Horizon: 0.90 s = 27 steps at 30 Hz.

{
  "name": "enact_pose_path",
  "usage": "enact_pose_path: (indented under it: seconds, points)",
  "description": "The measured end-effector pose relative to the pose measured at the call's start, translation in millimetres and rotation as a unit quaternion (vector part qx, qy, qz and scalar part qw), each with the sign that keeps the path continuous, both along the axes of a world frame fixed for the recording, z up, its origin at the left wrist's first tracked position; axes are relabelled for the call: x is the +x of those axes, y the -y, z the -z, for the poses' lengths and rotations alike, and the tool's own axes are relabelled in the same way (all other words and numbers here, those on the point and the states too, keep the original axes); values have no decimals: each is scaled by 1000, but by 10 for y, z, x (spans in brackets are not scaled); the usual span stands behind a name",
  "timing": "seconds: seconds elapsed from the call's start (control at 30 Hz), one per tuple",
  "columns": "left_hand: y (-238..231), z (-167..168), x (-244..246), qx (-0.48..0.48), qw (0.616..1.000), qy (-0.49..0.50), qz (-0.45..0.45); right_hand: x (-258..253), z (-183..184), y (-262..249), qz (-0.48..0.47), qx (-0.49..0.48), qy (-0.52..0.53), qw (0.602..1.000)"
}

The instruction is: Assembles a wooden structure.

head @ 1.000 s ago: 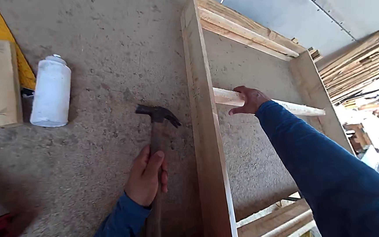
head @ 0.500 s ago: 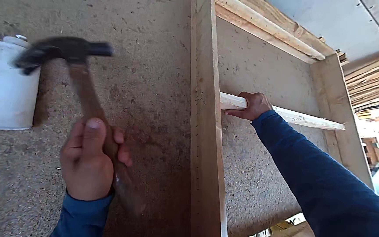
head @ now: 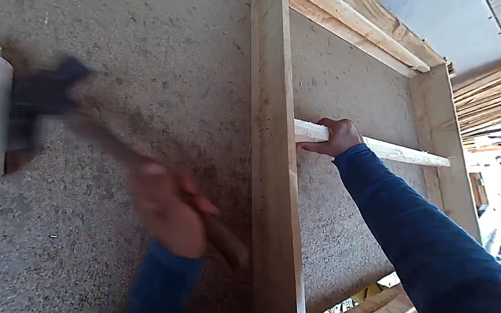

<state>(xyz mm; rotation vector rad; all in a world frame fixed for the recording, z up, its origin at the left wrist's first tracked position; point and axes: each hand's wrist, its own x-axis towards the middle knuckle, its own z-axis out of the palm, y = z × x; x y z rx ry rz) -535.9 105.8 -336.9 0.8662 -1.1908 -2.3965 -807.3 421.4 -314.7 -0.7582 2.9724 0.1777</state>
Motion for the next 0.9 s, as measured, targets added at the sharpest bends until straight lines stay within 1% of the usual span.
enact_pose_path:
  seconds: [0.03,0.07,0.1,0.13,0.17,0.2,0.23,0.27,0.3,0.33,0.4,0.43,0.47,0.5,0.53,0.57,0.6,0.63,0.67,0.7,0.73,0.77,0.8,0.83,0.87,0.9]
  points:
    - [-223,137,26,-3,997,7,82,1,4,8,1,-1,0,1000]
    - [-369,298,40,-1,986,15,169,1,5,16,2,-5,1,1000]
    - [-371,385,82,10,969,27,244,17,-1,-3,2,-7,5,1000]
    - [-204,378,112,17,958,29,283,29,-13,-25,2,-7,9,1000]
    - [30,285,160,16,963,21,267,-10,-9,-23,-4,-11,3,1000]
    - [219,160,212,12,978,8,208,5,-1,-41,-4,-11,2,1000]
    - [327,49,206,8,993,-4,119,13,3,-53,-3,-9,3,1000]
    - [341,-31,144,1,999,-6,32,15,12,-50,-5,-7,4,1000]
    - [253,-62,66,-9,1000,-2,-17,17,20,-49,-8,-7,2,1000]
    - [67,-12,33,-17,1000,-3,-8,5,23,-44,-13,-11,-2,1000]
    - [-417,280,20,-40,991,1,126,-10,33,-32,-22,-20,-13,999]
    - [-502,367,39,-29,977,17,209,11,25,-41,-22,-21,-12,999]
    - [-385,380,40,-10,964,26,264,32,7,-50,-20,-19,-5,1000]
    - [-134,328,56,5,962,20,272,-15,10,-36,-24,-20,-8,999]
    - [97,223,122,5,971,8,240,-14,25,-56,-21,-22,-4,1000]
    - [234,123,138,-5,986,-4,167,16,36,-89,-19,-21,0,1000]
    - [275,38,66,-17,997,-9,79,2,45,-96,-22,-23,1,999]
    - [215,-9,-46,-28,999,-9,14,-3,54,-95,-27,-26,2,999]
    - [64,11,-124,-32,999,-9,5,-2,51,-96,-31,-26,2,999]
    - [-148,112,-148,-42,998,-10,51,-2,47,-94,-35,-28,-1,999]
    - [-357,264,-161,-49,991,-7,123,-3,38,-92,-39,-31,-5,999]
    - [-441,349,-150,-40,978,10,204,-14,31,-99,-41,-31,-9,999]
    - [-358,374,-113,-20,963,25,267,-8,31,-109,-38,-28,-3,999]
    - [-177,343,-70,-5,957,29,289,-25,38,-112,-34,-27,2,999]
    - [-44,266,0,2,963,21,267,-26,36,-127,-26,-27,9,999]
    - [-18,174,63,10,977,9,212,6,30,-150,-22,-26,13,999]
